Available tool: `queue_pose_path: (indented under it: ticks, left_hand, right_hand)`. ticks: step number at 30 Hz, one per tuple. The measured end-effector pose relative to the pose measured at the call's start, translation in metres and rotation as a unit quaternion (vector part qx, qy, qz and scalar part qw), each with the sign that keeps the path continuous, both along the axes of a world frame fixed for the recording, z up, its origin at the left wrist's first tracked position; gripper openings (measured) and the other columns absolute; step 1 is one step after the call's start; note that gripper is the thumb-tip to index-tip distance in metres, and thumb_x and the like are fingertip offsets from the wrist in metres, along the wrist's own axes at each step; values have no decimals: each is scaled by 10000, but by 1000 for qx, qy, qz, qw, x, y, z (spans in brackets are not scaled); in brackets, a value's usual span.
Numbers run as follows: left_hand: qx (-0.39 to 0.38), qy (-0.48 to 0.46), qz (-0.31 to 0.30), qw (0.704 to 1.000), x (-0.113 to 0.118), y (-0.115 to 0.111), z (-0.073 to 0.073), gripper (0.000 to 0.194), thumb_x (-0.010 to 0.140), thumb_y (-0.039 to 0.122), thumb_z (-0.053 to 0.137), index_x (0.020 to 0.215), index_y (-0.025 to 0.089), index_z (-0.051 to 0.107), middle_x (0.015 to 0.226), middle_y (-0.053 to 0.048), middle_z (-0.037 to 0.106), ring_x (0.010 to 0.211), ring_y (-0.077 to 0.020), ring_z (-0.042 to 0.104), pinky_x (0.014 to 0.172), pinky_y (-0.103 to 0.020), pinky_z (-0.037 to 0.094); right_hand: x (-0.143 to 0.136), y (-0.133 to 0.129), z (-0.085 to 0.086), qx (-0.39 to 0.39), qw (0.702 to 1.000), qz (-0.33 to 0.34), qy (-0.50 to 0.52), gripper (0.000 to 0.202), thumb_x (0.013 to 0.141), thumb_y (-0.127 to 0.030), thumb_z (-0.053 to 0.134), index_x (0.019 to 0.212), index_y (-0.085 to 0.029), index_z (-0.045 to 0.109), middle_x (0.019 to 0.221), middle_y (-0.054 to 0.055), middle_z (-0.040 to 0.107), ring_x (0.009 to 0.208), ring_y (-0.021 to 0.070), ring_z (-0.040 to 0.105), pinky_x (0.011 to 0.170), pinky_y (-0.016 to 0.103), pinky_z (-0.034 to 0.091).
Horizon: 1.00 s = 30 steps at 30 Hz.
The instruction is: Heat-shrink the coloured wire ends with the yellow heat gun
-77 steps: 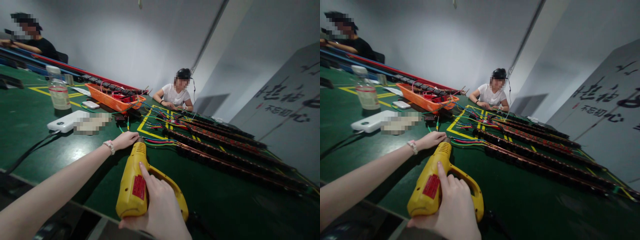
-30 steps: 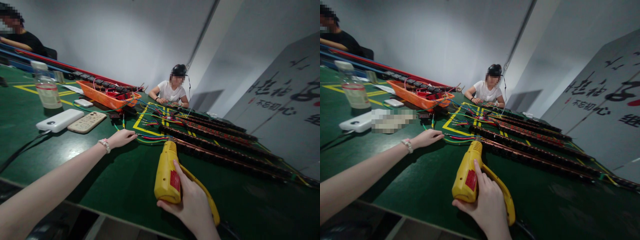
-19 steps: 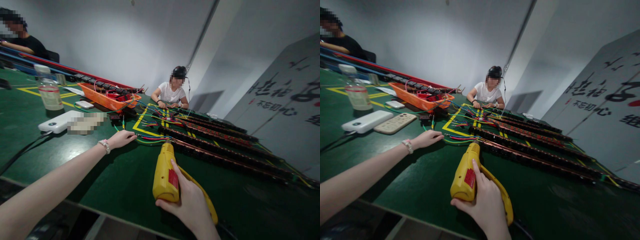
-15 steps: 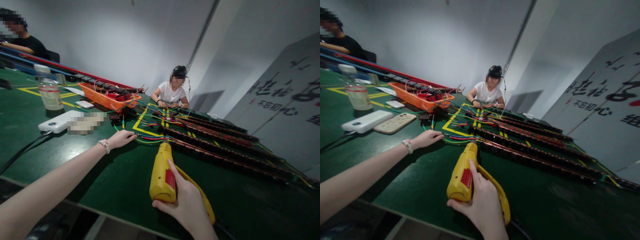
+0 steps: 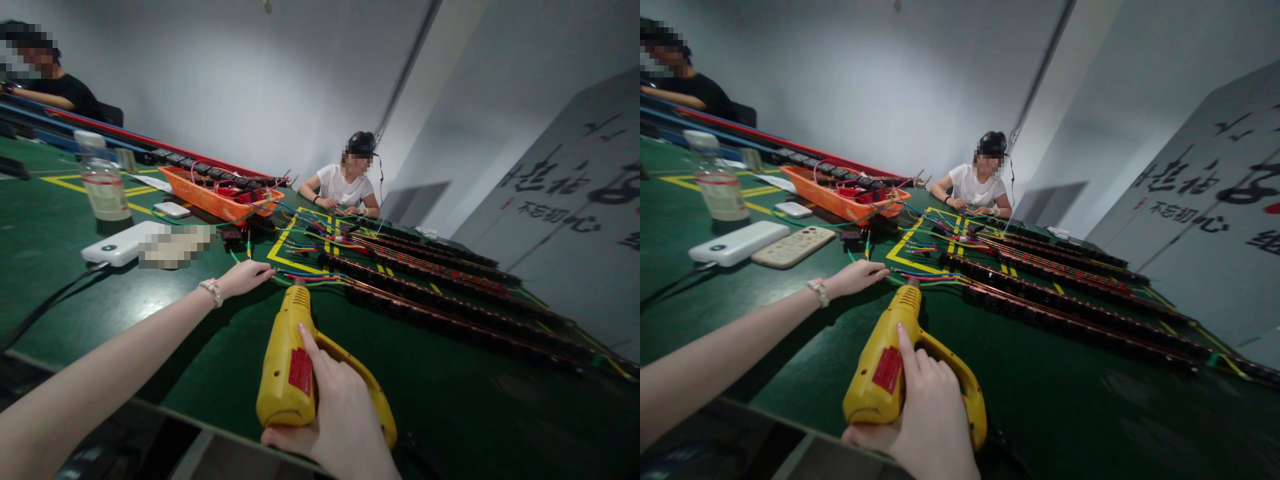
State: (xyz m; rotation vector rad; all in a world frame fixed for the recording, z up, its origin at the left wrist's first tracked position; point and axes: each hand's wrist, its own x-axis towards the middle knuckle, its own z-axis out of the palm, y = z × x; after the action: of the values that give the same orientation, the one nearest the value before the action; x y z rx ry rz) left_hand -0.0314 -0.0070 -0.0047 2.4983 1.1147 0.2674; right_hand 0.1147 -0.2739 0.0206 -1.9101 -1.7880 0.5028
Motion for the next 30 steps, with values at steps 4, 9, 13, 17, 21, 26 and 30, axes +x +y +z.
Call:
queue_pose_path:
  ticks: [4,9,13,17,21,26,30]
  left_hand:
    - [-10,-15,-5,1000,0,2,-3,634,764,649,197,763,118,543,721,-4,563,596,17,398,563,-111,208]
    - [-8,-19,7,1000,0,6,-6,628,770,636,193,797,124,554,753,-9,568,618,13,395,576,-111,205]
    - [-24,-25,17,999,0,7,-6,592,777,619,209,790,131,543,781,0,573,614,21,387,581,-105,209]
    - [-33,-22,25,999,1,5,-4,573,777,617,219,768,136,530,746,14,556,595,25,365,574,-104,207]
    - [-30,-16,16,999,1,2,-2,575,773,628,214,726,129,498,663,26,504,584,28,344,578,-103,214]
    - [-40,-3,18,999,1,1,-2,586,760,652,206,728,140,491,643,34,494,571,29,363,564,-110,219]
    - [-43,-7,17,999,0,2,-4,583,762,648,205,726,142,492,658,36,521,584,29,398,580,-103,243]
  right_hand:
    - [-12,9,3,-17,999,39,12,1204,407,-691,681,1403,-373,83,1100,-3,517,981,219,491,912,384,378]
    - [-23,18,4,-16,998,63,23,1202,400,-739,645,1408,-354,115,1066,19,521,948,234,491,879,401,389]
    - [-25,23,2,-9,997,68,20,1167,444,-746,614,1411,-362,88,1043,25,518,924,232,496,861,414,392]
    - [-20,24,1,-5,995,98,3,1190,447,-774,585,1418,-348,45,1021,29,520,890,225,502,846,421,395]
    - [-8,20,0,-6,993,115,12,1222,397,-800,585,1411,-373,53,1066,12,523,949,226,503,899,401,373]
    - [11,11,0,-14,994,105,25,1210,378,-780,613,1398,-403,83,1109,-17,517,964,205,508,900,354,377]
    - [22,7,-3,-8,995,95,30,1241,364,-747,649,1403,-390,71,1117,-29,521,968,195,511,886,323,384]
